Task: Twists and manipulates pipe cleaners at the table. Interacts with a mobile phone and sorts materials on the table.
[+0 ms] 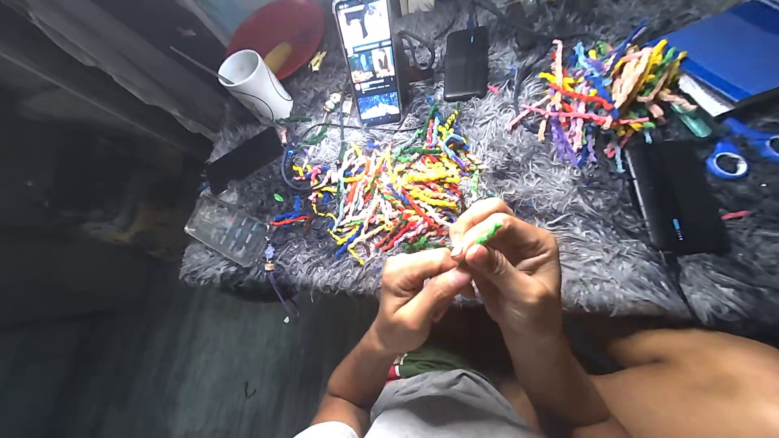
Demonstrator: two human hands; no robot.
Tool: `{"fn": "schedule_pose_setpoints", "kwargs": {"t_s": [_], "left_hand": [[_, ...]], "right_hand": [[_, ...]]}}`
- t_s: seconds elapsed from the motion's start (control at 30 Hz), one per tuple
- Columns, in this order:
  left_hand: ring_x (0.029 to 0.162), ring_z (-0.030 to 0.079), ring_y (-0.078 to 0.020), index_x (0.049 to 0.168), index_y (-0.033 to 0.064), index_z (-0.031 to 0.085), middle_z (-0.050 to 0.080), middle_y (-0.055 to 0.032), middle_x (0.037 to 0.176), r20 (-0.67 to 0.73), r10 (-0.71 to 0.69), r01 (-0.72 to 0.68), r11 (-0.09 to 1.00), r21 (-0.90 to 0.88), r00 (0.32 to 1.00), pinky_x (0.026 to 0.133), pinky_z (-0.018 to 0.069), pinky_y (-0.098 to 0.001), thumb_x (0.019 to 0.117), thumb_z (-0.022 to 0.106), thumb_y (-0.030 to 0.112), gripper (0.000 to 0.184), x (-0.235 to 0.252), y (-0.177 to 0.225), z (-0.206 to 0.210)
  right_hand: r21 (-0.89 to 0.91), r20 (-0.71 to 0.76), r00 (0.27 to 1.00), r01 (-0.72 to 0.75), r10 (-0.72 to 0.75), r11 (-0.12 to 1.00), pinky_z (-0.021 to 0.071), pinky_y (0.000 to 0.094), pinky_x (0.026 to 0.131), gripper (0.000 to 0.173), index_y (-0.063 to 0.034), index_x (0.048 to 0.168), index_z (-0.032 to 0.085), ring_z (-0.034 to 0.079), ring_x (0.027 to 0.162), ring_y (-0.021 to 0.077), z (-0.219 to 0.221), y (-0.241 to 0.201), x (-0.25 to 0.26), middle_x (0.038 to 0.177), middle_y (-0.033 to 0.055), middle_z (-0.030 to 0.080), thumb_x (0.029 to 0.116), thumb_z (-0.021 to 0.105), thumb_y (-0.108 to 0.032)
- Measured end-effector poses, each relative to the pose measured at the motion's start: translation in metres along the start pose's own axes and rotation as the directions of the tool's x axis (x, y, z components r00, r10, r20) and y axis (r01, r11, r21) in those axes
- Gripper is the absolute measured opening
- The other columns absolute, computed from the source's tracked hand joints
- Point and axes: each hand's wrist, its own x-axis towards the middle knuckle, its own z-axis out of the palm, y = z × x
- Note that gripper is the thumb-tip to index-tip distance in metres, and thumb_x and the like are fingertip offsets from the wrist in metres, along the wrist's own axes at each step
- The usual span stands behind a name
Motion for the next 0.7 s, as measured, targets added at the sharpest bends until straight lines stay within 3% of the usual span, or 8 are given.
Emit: {"fn": "schedule_pose_setpoints", "kwargs": {"t_s": [0.13, 0.2, 0.27, 0.33, 0.4, 0.5, 0.6, 0.7], "left_hand": [[0.056, 0.054, 0.0084, 0.088, 0.0119, 0.076, 0.068, 0.0104, 0.070, 0.122, -0.220, 0.248, 0.754, -0.609, 0.968, 0.051, 0.0397, -0.0090, 0.1020, 0.062, 0.026, 0.025, -0.001, -0.002, 0.004], [0.054, 0.054, 0.0051, 0.085, 0.0094, 0.075, 0.066, 0.0087, 0.067, 0.126, -0.244, 0.261, 0.671, -0.694, 0.962, 0.052, 0.0416, -0.0120, 0.1016, 0.061, 0.024, 0.026, -0.004, -0.008, 0.008], [0.052, 0.052, 0.0058, 0.083, 0.0104, 0.074, 0.066, 0.0087, 0.067, 0.070, -0.254, 0.237, 0.719, -0.654, 0.965, 0.049, 0.0400, -0.0117, 0.1022, 0.061, 0.027, 0.028, -0.008, -0.012, 0.007], [0.050, 0.049, 0.0071, 0.083, 0.0112, 0.074, 0.065, 0.0091, 0.067, -0.006, -0.250, 0.201, 0.794, -0.574, 0.968, 0.047, 0.0373, -0.0108, 0.1019, 0.062, 0.028, 0.029, -0.009, -0.014, 0.005], [0.050, 0.048, 0.0075, 0.085, 0.0115, 0.074, 0.064, 0.0089, 0.066, -0.047, -0.231, 0.174, 0.837, -0.519, 0.972, 0.047, 0.0373, -0.0105, 0.1021, 0.061, 0.029, 0.028, -0.009, -0.014, 0.001], [0.050, 0.049, 0.0073, 0.085, 0.0124, 0.073, 0.065, 0.0077, 0.067, -0.105, -0.210, 0.144, 0.886, -0.441, 0.972, 0.047, 0.0386, -0.0098, 0.1019, 0.062, 0.029, 0.026, -0.006, -0.017, -0.003], [0.049, 0.048, 0.0068, 0.082, 0.0131, 0.073, 0.064, 0.0078, 0.065, -0.141, -0.211, 0.143, 0.912, -0.386, 0.967, 0.047, 0.0390, -0.0101, 0.1020, 0.061, 0.029, 0.028, -0.005, -0.019, -0.008], [0.047, 0.048, 0.0065, 0.079, 0.0139, 0.071, 0.063, 0.0082, 0.064, -0.176, -0.232, 0.158, 0.921, -0.356, 0.957, 0.044, 0.0386, -0.0098, 0.1026, 0.060, 0.028, 0.030, -0.005, -0.020, -0.012]], "right_hand": [[-0.037, 0.030, 0.999, -0.009, 0.010, 0.999, 0.0569, 0.0161, 0.077, 0.010, -0.0176, 0.095, 0.074, 0.066, 0.090, -0.0010, -0.004, -0.003, 0.010, 0.100, -0.0098, 0.069, 0.0976, 0.069, -0.025], [-0.122, -0.048, 0.997, 0.050, -0.056, 0.991, 0.0579, 0.0184, 0.080, 0.012, -0.0241, 0.099, 0.076, 0.068, 0.089, -0.0006, -0.021, -0.011, 0.028, 0.097, -0.0139, 0.072, 0.0997, 0.066, -0.031], [-0.334, -0.144, 0.969, 0.143, -0.201, 0.932, 0.0589, 0.0193, 0.080, 0.014, -0.0245, 0.098, 0.073, 0.069, 0.085, -0.0016, -0.051, -0.025, 0.058, 0.094, -0.0159, 0.074, 0.1011, 0.062, -0.016], [-0.699, -0.196, 0.923, 0.105, -0.331, 0.708, 0.0568, 0.0183, 0.074, 0.003, -0.0175, 0.098, 0.066, 0.066, 0.077, -0.0044, -0.091, -0.042, 0.093, 0.087, -0.0166, 0.069, 0.0980, 0.065, -0.014], [-0.952, -0.236, 0.908, -0.145, -0.346, 0.271, 0.0545, 0.0243, 0.080, 0.030, -0.0073, 0.104, 0.072, 0.066, 0.083, 0.0042, -0.125, -0.058, 0.116, 0.095, -0.0018, 0.069, 0.0932, 0.071, -0.035], [-0.939, -0.319, 0.930, -0.336, -0.182, -0.071, 0.0355, 0.0609, 0.108, 0.050, 0.0032, 0.120, 0.069, 0.053, 0.125, 0.0472, -0.129, -0.073, 0.114, 0.129, 0.0317, 0.060, 0.0927, 0.069, -0.038], [-0.966, -0.257, 0.965, -0.256, 0.051, -0.028, 0.0419, 0.0710, 0.098, 0.036, 0.0094, 0.107, 0.070, 0.060, 0.111, 0.0554, -0.106, -0.065, 0.091, 0.113, 0.0366, 0.065, 0.0961, 0.069, -0.025], [-0.977, -0.207, 0.908, -0.209, 0.364, -0.035, 0.0487, 0.0727, 0.078, 0.027, 0.0036, 0.099, 0.072, 0.066, 0.093, 0.0518, -0.089, -0.037, 0.061, 0.097, 0.0293, 0.069, 0.0949, 0.075, -0.023]]}}
